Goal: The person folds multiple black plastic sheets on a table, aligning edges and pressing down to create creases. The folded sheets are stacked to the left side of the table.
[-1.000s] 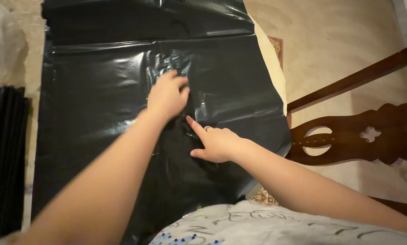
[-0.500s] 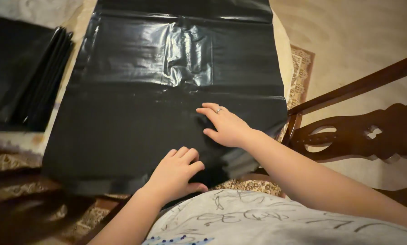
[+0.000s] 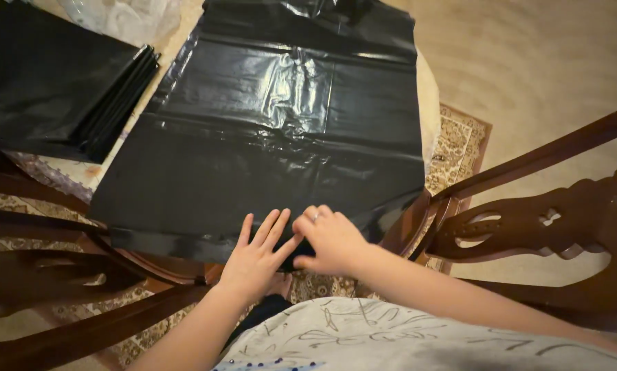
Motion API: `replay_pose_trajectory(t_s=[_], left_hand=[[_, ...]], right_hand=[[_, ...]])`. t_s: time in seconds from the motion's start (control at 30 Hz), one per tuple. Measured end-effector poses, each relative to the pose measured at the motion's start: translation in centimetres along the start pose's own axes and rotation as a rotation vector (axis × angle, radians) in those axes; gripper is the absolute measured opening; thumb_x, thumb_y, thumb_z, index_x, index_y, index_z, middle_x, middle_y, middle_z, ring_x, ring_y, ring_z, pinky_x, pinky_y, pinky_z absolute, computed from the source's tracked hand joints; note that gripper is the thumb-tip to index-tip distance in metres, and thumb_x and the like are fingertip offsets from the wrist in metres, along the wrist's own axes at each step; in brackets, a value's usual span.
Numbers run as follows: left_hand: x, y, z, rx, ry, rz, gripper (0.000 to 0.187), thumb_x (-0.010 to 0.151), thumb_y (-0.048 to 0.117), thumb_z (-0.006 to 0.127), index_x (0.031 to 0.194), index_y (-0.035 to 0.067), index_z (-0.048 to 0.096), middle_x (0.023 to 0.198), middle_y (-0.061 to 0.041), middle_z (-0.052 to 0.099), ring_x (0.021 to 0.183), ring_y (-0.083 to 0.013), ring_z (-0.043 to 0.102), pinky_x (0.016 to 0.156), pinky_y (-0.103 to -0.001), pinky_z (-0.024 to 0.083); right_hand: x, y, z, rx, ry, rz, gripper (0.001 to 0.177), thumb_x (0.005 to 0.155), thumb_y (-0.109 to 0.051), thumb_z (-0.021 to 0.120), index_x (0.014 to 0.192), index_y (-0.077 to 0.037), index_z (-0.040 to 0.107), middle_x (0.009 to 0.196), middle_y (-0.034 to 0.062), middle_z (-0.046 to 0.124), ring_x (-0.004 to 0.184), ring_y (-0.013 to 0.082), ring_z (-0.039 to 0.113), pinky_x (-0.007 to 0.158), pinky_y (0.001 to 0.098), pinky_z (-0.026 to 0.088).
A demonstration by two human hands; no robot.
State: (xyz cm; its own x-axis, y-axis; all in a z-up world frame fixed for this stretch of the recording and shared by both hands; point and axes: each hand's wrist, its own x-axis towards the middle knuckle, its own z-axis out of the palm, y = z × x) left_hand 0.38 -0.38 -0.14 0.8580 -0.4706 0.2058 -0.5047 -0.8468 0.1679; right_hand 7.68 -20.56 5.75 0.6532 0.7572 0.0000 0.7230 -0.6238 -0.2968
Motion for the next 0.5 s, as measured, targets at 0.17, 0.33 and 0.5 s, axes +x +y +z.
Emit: replay_pose_trajectory(t_s=[0.17, 0.33, 0.5], left_hand=[[-1.3, -0.2, -1.2, 0.404, -0.184, -0.055, 0.098, 0.075, 0.013, 0.068, 0.163, 0.032, 0.028, 0.171, -0.014, 0.011, 0.156, -0.0357, 0.011, 0.116, -0.066, 0.012], [-2.2, -1.1, -2.6, 0.184, 0.006, -0.014, 0.072, 0.077, 0.011, 0.064, 0.147, 0.016, 0.048, 0.160, -0.016, 0.034, 0.145, -0.0322, 0.035, 0.117, -0.058, 0.025], [0.1, -1.2, -5.0, 0.084, 0.195, -0.091, 0.053, 0.074, 0.014, 0.066, 0.127, 0.012, 0.067, 0.139, -0.015, 0.056, 0.129, -0.0319, 0.054, 0.110, -0.053, 0.037]], right_hand=[[-1.3, 1.2, 1.9, -0.276, 0.158, -0.195, 0.069, 0.065, -0.027, 0.080, 0.130, -0.014, 0.059, 0.122, 0.0095, 0.058, 0.115, 0.0294, 0.056, 0.092, 0.0428, 0.047], [-1.1, 2.8, 2.0, -0.219, 0.137, -0.183, 0.060, 0.081, -0.020, 0.071, 0.139, -0.018, 0.058, 0.132, 0.0035, 0.060, 0.124, 0.0257, 0.058, 0.098, 0.0404, 0.049], [-0.9, 0.3, -0.7, 0.054, 0.207, -0.023, 0.070, 0.080, -0.052, 0.079, 0.131, -0.010, 0.056, 0.127, 0.0127, 0.058, 0.120, 0.0349, 0.054, 0.096, 0.0483, 0.044]])
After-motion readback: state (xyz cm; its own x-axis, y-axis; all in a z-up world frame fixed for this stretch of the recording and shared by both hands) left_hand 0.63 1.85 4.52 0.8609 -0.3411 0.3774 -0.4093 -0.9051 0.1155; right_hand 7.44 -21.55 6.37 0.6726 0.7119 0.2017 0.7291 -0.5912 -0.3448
